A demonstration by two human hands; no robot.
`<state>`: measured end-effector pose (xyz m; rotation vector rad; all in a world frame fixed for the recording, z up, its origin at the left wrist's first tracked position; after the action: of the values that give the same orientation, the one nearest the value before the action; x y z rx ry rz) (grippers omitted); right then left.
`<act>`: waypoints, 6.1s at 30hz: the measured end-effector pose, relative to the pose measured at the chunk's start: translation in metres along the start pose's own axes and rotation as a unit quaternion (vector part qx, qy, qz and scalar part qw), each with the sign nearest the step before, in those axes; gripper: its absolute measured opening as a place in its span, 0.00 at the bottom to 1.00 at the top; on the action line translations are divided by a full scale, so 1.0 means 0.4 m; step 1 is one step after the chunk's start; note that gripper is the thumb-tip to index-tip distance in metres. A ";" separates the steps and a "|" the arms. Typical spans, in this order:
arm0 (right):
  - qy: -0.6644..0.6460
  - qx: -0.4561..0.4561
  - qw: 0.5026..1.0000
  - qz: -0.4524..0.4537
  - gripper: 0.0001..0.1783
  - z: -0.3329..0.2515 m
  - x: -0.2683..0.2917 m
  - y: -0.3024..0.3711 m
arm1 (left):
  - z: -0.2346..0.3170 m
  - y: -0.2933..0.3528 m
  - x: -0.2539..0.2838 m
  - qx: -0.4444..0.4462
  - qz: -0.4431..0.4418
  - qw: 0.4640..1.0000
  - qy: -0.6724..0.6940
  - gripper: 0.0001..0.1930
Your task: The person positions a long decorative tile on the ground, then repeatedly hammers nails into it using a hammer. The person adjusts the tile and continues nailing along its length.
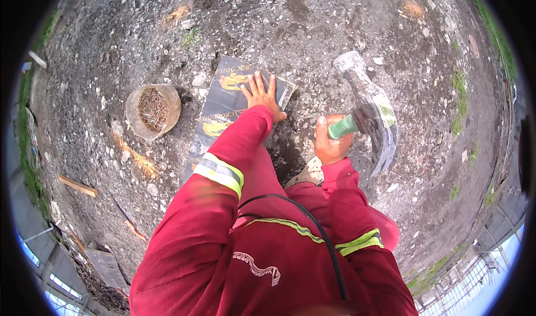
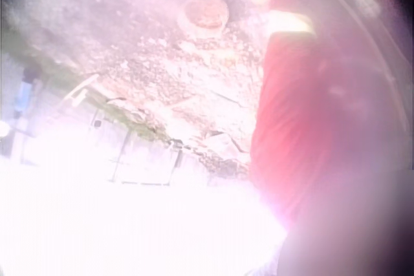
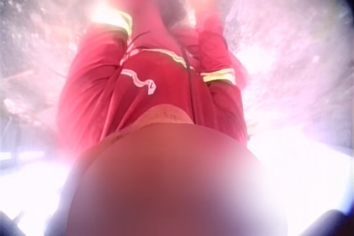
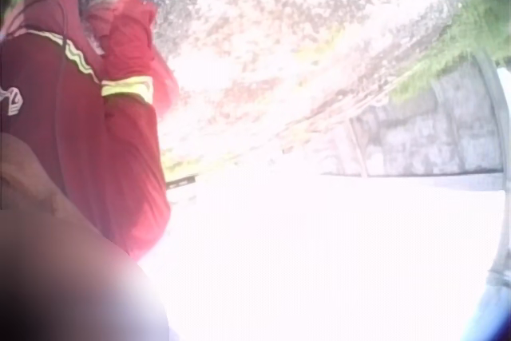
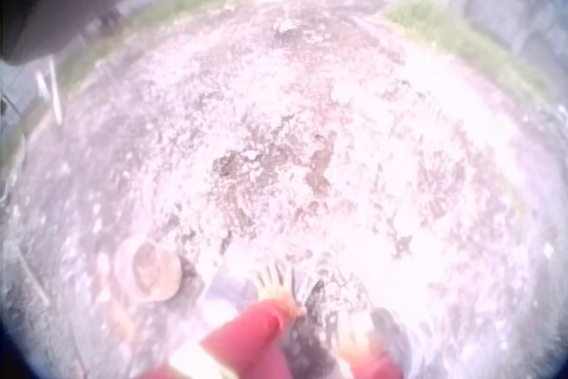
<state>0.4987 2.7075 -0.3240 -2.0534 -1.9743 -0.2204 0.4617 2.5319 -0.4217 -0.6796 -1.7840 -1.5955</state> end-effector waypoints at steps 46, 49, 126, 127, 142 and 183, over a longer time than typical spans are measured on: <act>0.644 -0.066 0.631 -0.427 0.15 0.011 -0.133 -0.420 | -0.493 0.277 -0.406 0.274 0.375 0.834 0.298 0.14; 0.670 -0.053 0.596 -0.440 0.16 -0.010 -0.175 -0.416 | -0.490 0.275 -0.416 0.295 0.326 0.840 0.319 0.16; 0.715 -0.092 0.577 -0.384 0.18 -0.160 -0.151 -0.348 | -1.156 0.538 -0.625 0.461 0.026 0.814 0.352 0.26; 0.711 -0.091 0.579 -0.389 0.19 -0.158 -0.148 -0.346 | -1.158 0.525 -0.652 0.494 -0.047 0.803 0.331 0.29; 0.724 -0.079 0.570 -0.380 0.17 -0.180 -0.173 -0.359 | -1.086 0.528 -0.635 0.582 0.127 0.737 0.319 0.10; -0.195 -0.421 0.817 -0.343 0.05 -0.196 -0.196 0.081 | -0.862 0.614 -0.508 -0.015 0.301 -0.077 0.950 0.07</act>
<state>0.5334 2.6083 -0.2766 -1.7216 -3.2662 -1.0643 0.8197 2.2297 -0.3930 0.8313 0.9539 -0.2412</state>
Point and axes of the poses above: each hand's wrist, its own y-axis away from the middle knuckle, its own x-axis out of the back of the hand, z = x × y, the point moved 3 cm from there along -y, towards the middle knuckle, and after that the axes turned 5 degrees about -y, right-handed, at the moved point
